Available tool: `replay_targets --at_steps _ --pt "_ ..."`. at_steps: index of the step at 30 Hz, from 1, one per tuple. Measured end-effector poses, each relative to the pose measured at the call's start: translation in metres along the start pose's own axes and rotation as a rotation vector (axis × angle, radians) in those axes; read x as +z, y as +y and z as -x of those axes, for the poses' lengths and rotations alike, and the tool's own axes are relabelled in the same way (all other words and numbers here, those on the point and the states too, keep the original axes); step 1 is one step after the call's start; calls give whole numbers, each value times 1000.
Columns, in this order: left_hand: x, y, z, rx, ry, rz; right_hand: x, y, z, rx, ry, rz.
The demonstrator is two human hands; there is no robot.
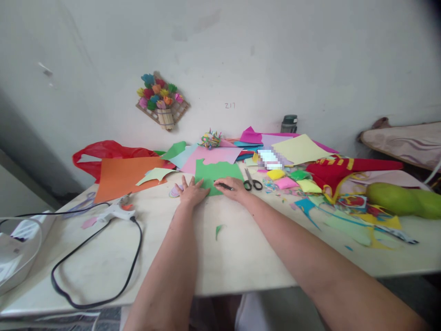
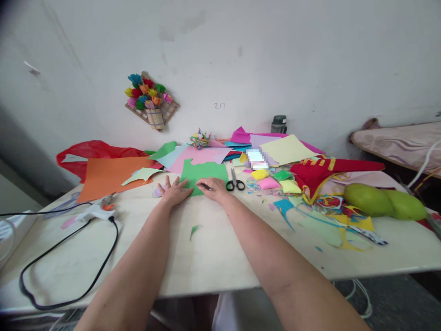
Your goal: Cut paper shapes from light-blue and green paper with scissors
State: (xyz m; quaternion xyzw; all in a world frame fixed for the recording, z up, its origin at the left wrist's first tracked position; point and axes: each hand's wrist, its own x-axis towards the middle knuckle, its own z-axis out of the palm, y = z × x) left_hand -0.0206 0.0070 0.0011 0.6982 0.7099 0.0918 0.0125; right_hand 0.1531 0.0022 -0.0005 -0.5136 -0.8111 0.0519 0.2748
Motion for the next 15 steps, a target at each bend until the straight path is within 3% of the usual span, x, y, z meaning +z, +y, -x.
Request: replay_targets --at_steps 15 --pt "3 0 -1 9 -10 -13 -1 1 6 -105 -10 16"
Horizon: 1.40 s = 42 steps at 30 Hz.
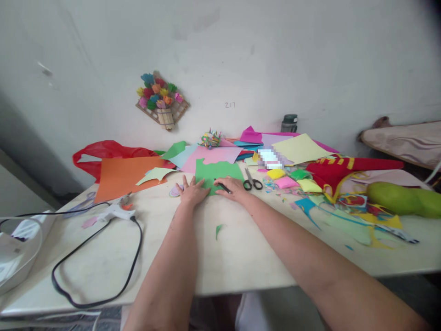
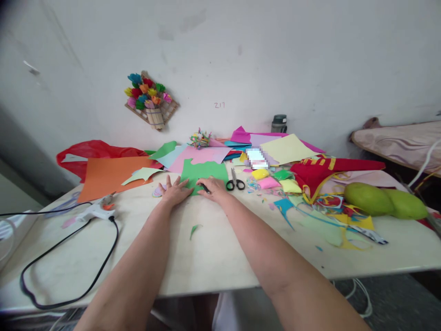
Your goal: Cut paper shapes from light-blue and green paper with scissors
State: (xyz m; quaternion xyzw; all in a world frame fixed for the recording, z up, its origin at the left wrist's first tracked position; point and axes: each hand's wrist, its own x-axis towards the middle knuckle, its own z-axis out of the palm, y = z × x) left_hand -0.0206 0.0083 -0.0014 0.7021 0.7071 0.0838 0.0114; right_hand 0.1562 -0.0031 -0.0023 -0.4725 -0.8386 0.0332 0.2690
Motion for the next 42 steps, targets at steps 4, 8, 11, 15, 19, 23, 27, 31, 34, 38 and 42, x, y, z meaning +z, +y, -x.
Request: replay_targets --at_steps 4,8,11,15,19,23,27,31,34,38,42 --pt "-1 0 1 5 -3 7 -1 0 0 2 1 -18" --pt "-1 1 2 15 4 17 -2 -1 0 1 11 -29" --pt "-1 1 2 20 6 21 -2 -3 0 20 20 -13" --pt "-1 1 1 30 0 20 -1 -5 1 22 23 41" --pt "0 1 1 37 3 21 1 -4 0 5 0 66" --pt "-1 1 1 29 3 32 2 -4 0 13 -4 70" --pt "-1 2 0 10 3 35 3 -3 0 8 4 101" --pt "-1 3 0 -12 13 46 4 -3 0 -29 -20 125" --pt "-2 2 0 -32 1 71 3 -3 -1 -31 -36 140" --pt "-4 -2 -2 -116 -8 93 1 -5 -1 -19 -37 151" --pt "-4 -1 -1 -117 -22 66 0 -6 0 -15 -32 151"
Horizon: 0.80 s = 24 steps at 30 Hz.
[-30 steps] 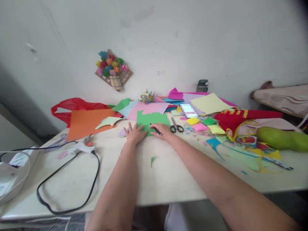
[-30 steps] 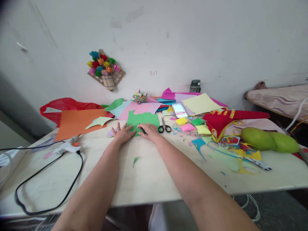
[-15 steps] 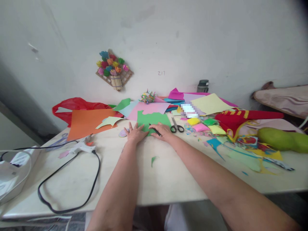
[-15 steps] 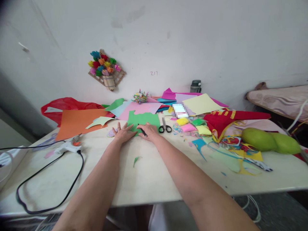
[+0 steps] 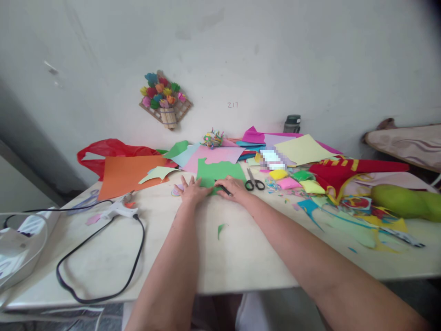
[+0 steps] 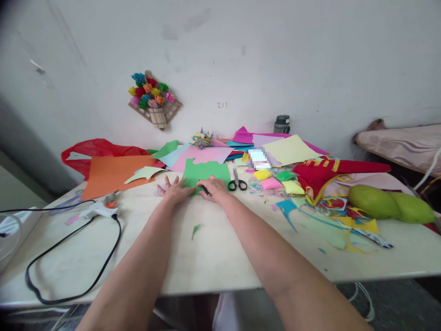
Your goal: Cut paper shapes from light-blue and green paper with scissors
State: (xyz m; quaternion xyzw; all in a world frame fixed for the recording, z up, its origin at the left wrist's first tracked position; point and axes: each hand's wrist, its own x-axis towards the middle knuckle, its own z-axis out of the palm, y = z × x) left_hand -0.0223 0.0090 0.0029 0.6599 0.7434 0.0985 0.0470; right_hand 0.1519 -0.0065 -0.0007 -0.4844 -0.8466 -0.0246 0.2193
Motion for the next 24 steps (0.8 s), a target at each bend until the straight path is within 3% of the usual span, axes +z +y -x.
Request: replay_targets --at_steps 4,13,19,24 --pt "1 2 2 27 -3 -28 4 0 -2 21 41 -81" --pt "-1 8 5 -11 -46 -53 12 2 -20 323 314 -593" --pt "4 8 1 -54 -68 -51 18 4 -44 475 321 -704" --pt "8 8 -1 -73 -56 -43 28 -2 -49 460 306 -879"
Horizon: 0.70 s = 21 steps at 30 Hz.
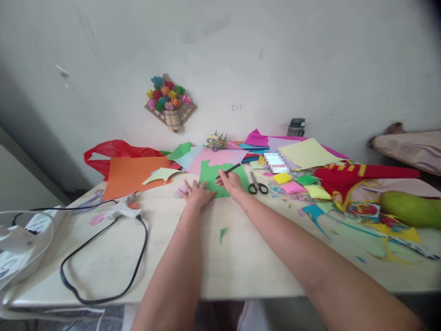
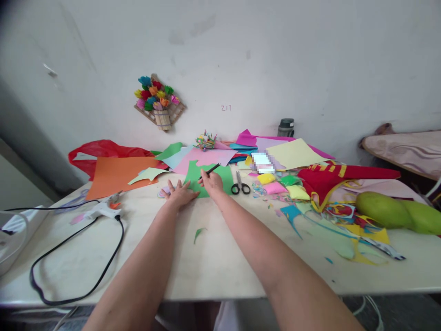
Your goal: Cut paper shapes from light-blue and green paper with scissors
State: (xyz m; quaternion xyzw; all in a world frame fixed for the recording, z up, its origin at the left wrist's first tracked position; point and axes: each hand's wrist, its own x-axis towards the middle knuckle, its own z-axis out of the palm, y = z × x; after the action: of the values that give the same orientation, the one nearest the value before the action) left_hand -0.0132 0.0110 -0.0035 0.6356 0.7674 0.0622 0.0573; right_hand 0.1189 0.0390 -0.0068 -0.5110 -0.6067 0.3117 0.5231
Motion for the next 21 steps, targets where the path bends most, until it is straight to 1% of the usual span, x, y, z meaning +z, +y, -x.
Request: replay_targets --at_steps 4,7,12,18,21 --pt "1 0 1 12 6 1 4 8 3 51 32 -72" --pt "0 0 2 27 -5 10 3 11 3 83 52 -82" --pt "0 0 2 19 -9 13 -1 8 6 7 31 49" --pt "-3 2 7 25 -8 3 -4 1 10 19 23 218" --pt "-4 3 9 30 -8 7 -2 0 10 9 -5 263"
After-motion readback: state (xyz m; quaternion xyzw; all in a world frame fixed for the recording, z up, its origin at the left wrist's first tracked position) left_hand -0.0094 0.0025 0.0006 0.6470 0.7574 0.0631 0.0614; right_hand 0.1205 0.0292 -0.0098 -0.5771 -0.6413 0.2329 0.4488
